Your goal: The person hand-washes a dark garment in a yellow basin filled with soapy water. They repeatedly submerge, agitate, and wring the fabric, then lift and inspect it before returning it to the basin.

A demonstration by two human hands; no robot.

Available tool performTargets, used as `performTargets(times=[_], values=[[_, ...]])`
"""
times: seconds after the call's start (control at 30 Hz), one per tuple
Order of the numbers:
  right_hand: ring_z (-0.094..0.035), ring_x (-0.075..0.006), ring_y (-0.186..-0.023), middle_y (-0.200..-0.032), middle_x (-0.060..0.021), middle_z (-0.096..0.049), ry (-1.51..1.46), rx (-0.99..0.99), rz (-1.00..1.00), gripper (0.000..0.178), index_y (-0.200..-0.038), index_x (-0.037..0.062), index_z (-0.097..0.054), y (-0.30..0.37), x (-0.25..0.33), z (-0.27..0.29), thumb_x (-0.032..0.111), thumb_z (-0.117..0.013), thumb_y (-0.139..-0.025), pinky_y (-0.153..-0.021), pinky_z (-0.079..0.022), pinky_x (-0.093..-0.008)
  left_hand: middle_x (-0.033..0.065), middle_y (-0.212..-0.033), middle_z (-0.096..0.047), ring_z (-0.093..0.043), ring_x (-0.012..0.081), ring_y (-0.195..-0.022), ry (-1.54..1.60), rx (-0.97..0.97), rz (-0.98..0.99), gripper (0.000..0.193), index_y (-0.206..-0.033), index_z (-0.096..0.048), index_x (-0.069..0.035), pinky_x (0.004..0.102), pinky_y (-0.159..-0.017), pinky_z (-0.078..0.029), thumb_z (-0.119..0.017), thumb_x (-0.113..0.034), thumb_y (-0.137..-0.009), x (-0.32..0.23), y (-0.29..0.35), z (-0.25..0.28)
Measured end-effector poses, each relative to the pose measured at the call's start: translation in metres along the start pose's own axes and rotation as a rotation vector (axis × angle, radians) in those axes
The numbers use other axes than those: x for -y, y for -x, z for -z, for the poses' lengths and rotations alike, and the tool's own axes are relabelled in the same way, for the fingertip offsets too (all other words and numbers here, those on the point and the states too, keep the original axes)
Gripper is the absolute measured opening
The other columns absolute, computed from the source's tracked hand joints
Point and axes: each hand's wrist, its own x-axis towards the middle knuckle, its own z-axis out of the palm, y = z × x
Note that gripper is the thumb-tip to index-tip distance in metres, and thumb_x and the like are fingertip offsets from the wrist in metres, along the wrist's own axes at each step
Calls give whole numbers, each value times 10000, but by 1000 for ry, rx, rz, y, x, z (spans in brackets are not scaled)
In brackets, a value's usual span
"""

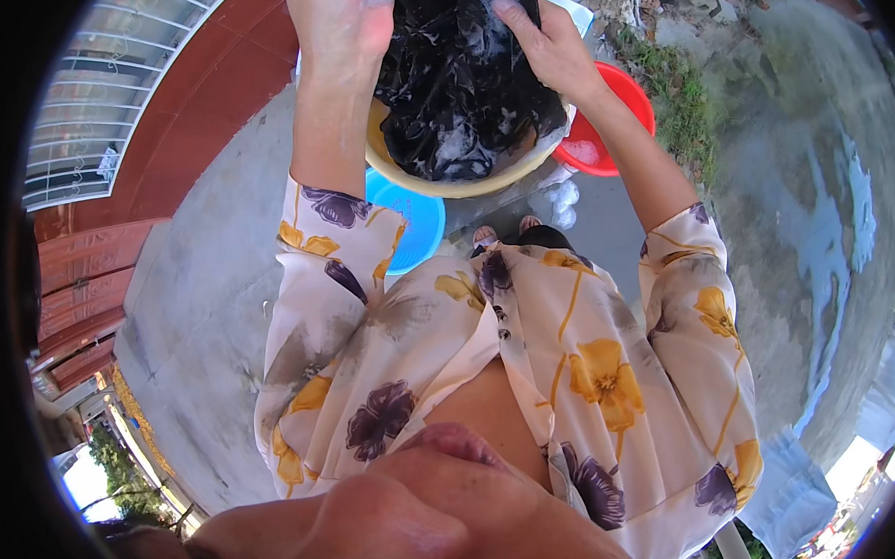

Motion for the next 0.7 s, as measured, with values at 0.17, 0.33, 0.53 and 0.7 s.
performTargets(times=[0.17, 0.33, 0.53, 0.7], values=[[-552, -113, -1102, -1198, -30, -652, -9, 183, 165, 326, -1274, 2, -619, -18, 7, 11, 209, -562, -1028, -1004, -421, -273, 129, -1078, -684, -679, 301, -1034, -345, -184, 200, 257, -1208, -575, -27, 504, -815, -564, -587, -147, -981, -6, 9, 99], [-628, -134, -1050, -1132, -55, -705, -285, 224, -541, 349, -1236, 15, -666, -14, -37, 9, 254, -646, -983, -943, -485, -289, 160, -1337, -564, -570, 315, -1237, -249, -284, 365, 640, -1490, -356, -53, 414, -1009, -492, -653, -77, -924, -1, 62, 199], [-661, -208, -1081, -1216, -123, -687, -524, 162, -757, 500, -1267, 0, -608, -26, -38, 2, 370, -693, -942, -981, -502, -359, 253, -1469, -381, -491, 330, -1304, -922, 72, 235, 936, -1545, -286, -29, 405, -1042, -446, -830, -199, -802, 17, 49, 203], [-674, -222, -1070, -1201, -105, -699, -682, 104, -786, 487, -1268, 27, -617, -26, -46, -10, 377, -695, -940, -981, -514, -378, 252, -1304, -540, -581, 331, -1161, -1161, 187, 486, 981, -1380, -539, 55, 396, -983, -460, -798, -633, -730, 69, 11, 240]])
